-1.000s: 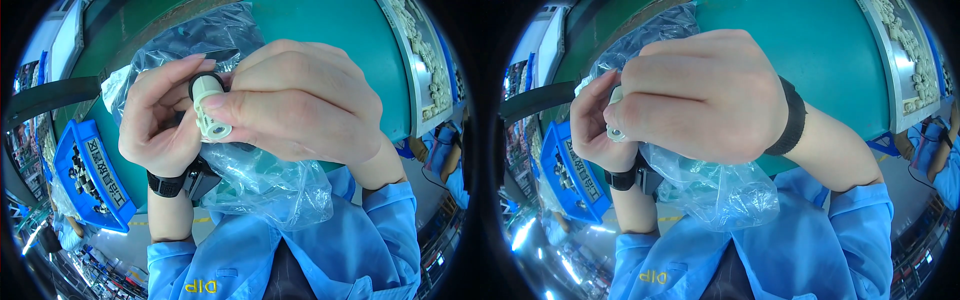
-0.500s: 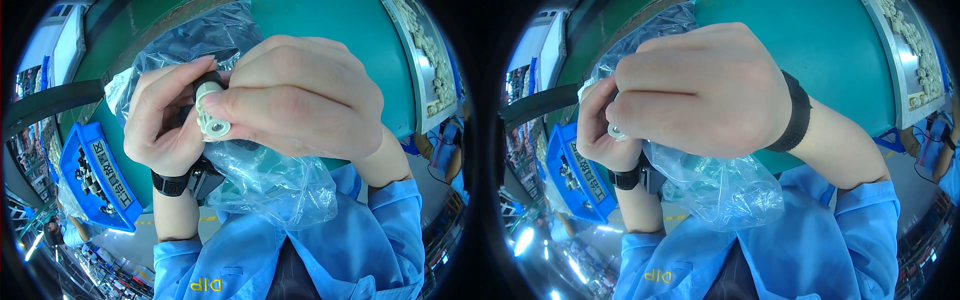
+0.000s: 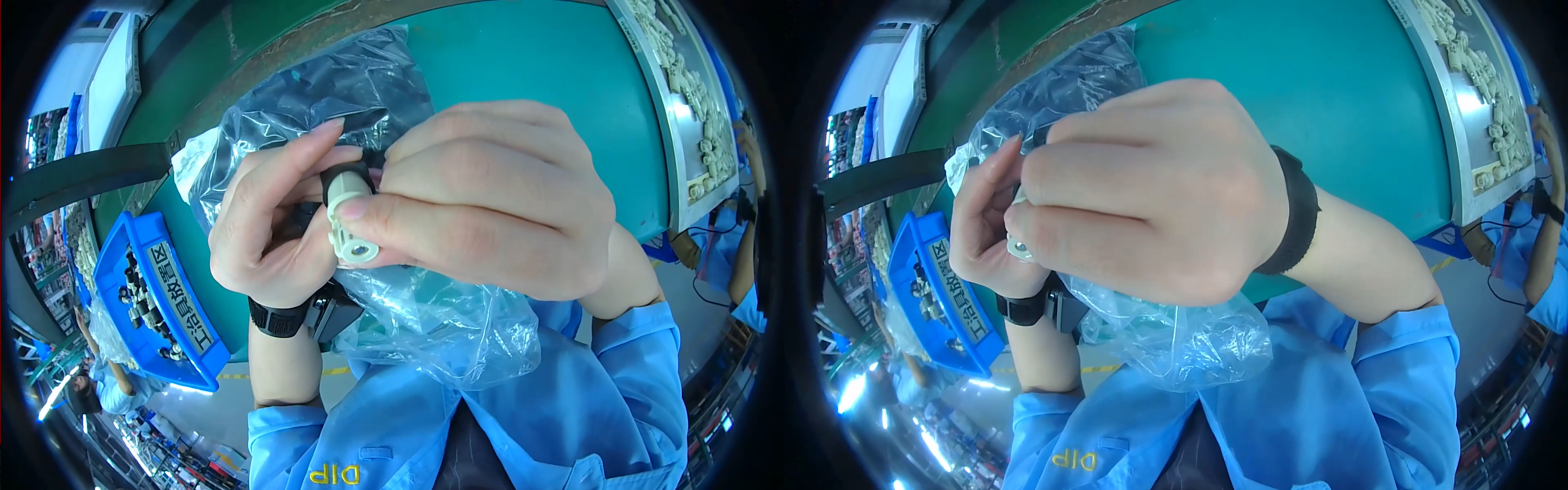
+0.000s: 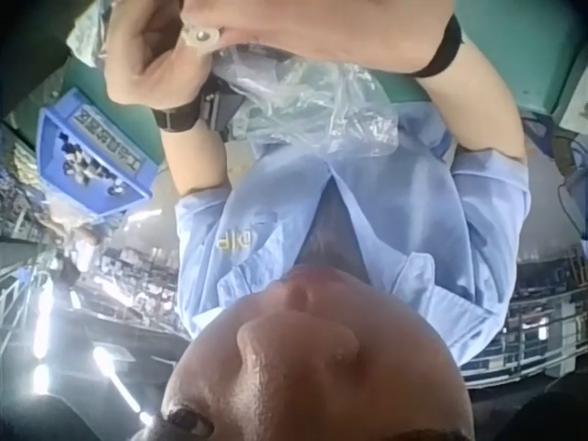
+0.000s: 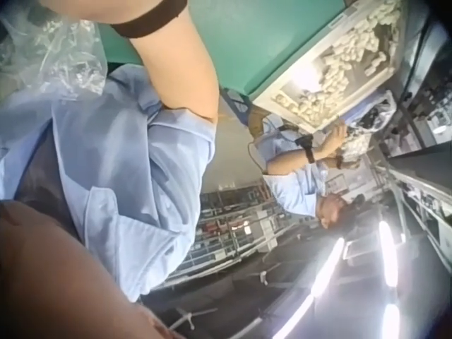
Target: The person picks up a white plastic component and a black rubber ring, fits the ring onto the component, and presses them together by hand. After rotating the assembly, they place it into a blue bin and reach for another set of parts.
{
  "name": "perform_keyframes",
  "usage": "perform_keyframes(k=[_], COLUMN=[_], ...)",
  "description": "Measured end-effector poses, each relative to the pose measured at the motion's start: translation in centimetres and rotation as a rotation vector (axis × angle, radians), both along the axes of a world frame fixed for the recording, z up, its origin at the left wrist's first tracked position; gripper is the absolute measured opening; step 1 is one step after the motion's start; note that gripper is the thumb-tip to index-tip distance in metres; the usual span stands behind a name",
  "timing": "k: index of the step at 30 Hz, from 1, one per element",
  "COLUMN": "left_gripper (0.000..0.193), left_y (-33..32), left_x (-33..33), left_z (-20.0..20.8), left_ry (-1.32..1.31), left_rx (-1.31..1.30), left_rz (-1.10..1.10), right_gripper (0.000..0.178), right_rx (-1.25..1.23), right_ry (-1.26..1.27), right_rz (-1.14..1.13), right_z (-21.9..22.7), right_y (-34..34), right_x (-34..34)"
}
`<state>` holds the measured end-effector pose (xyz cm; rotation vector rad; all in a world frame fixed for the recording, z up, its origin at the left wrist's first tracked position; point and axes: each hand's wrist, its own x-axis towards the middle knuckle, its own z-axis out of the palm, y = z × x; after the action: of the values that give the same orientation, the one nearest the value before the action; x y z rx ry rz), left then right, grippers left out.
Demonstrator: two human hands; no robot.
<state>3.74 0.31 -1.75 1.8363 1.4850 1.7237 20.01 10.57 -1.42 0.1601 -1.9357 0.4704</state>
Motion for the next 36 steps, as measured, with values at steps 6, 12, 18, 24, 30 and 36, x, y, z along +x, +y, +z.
perform_keyframes(k=[6,12,18,24,30,36], left_gripper=[0.039,0.035,0.030,0.028,0.030,0.035], left_y=[-0.2,0.0,0.3,0.3,-0.3,-0.4], left_x=[-0.5,-0.4,-0.8,-0.9,-1.0,-0.7], left_z=[-0.2,-0.2,-0.1,0.3,0.6,0.5], left_ry=[0.057,0.043,0.081,0.182,0.198,0.154], left_rx=[0.013,0.022,0.139,0.148,-0.003,-0.027], left_rz=[-0.004,0.002,-0.021,0.067,0.023,0.012], right_gripper=[0.031,0.031,0.048,0.054,0.047,0.042], right_rx=[-0.023,-0.039,-0.400,-1.033,-1.001,-1.023], right_ry=[-0.012,-0.023,-0.076,-0.439,-0.522,-0.538], right_rz=[0.006,0.014,0.145,0.274,0.250,0.243], right_z=[0.0,-0.1,0.5,1.9,1.2,1.5], right_y=[-0.3,0.0,0.0,-1.2,-1.7,-1.7], right_x=[-0.1,-0.1,-0.3,0.2,0.0,0.2])
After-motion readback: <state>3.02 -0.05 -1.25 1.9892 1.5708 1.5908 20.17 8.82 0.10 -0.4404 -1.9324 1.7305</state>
